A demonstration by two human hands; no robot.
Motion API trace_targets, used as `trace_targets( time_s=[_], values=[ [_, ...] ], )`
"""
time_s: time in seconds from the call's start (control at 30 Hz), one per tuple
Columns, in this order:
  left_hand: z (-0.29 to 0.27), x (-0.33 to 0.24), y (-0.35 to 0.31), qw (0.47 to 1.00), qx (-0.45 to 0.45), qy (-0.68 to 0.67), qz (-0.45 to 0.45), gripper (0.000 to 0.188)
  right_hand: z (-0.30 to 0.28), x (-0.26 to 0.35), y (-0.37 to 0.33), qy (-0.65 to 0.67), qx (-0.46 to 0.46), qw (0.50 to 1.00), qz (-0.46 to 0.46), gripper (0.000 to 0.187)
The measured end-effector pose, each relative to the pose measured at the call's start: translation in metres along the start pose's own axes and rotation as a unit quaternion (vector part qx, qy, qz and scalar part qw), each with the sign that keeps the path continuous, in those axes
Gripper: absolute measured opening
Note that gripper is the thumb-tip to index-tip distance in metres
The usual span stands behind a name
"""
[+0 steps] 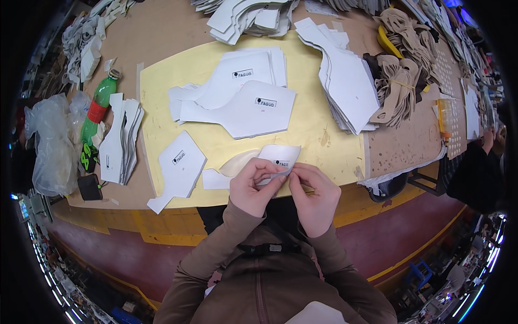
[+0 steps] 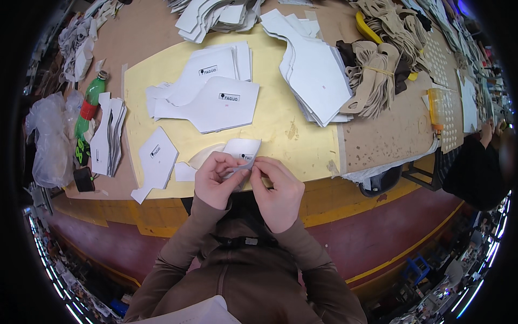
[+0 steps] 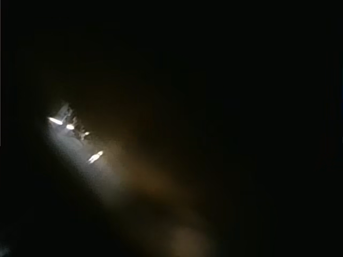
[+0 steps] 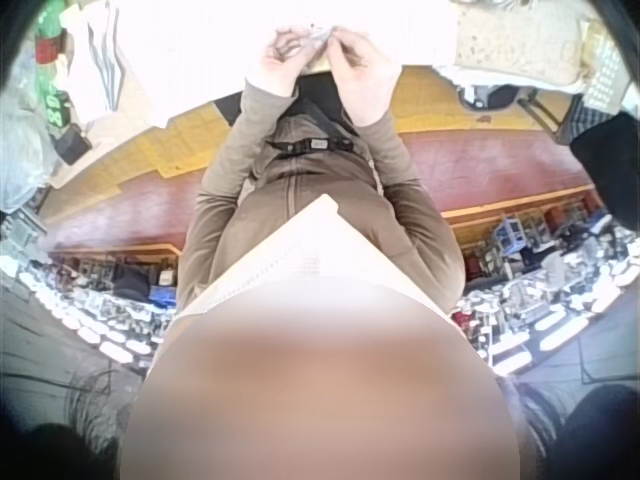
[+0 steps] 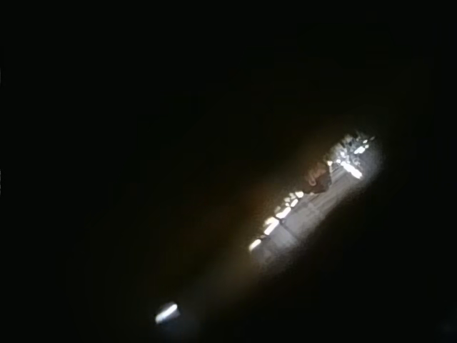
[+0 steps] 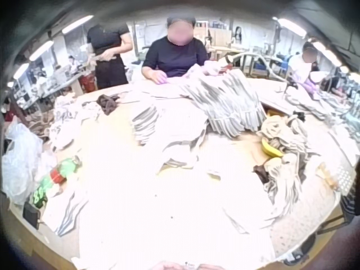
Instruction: The person repeatedly picks up white paper cutouts from a table, folds them in half, and places them back down. The action is performed one at a time in a repetitive loop without visible accumulation of finished units.
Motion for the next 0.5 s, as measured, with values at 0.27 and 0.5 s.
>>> trace_targets(
  time_s=[0.27, 0.5],
  values=[
    [-0.001, 0.003, 0.001, 1.0, 0.009, -0.011, 0.005, 0.026, 0.002, 0.005, 0.002, -0.005, -0.021, 1.0, -0.009, 0.011],
    [-0.003, 0.001, 0.003, 0.997, 0.012, -0.064, 0.03, 0.028, 0.009, -0.027, 0.002, 0.145, 0.026, 0.982, 0.116, 0.009]
  ],
)
Point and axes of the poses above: each hand's wrist, its own y-axis towards the middle knuckle, its own z-axis out of the palm, x = y × z, the point moved 8 cm from there along y, towards the middle knuckle, and after that the axes turned 3 degrees about x, right-handed, at the moved point
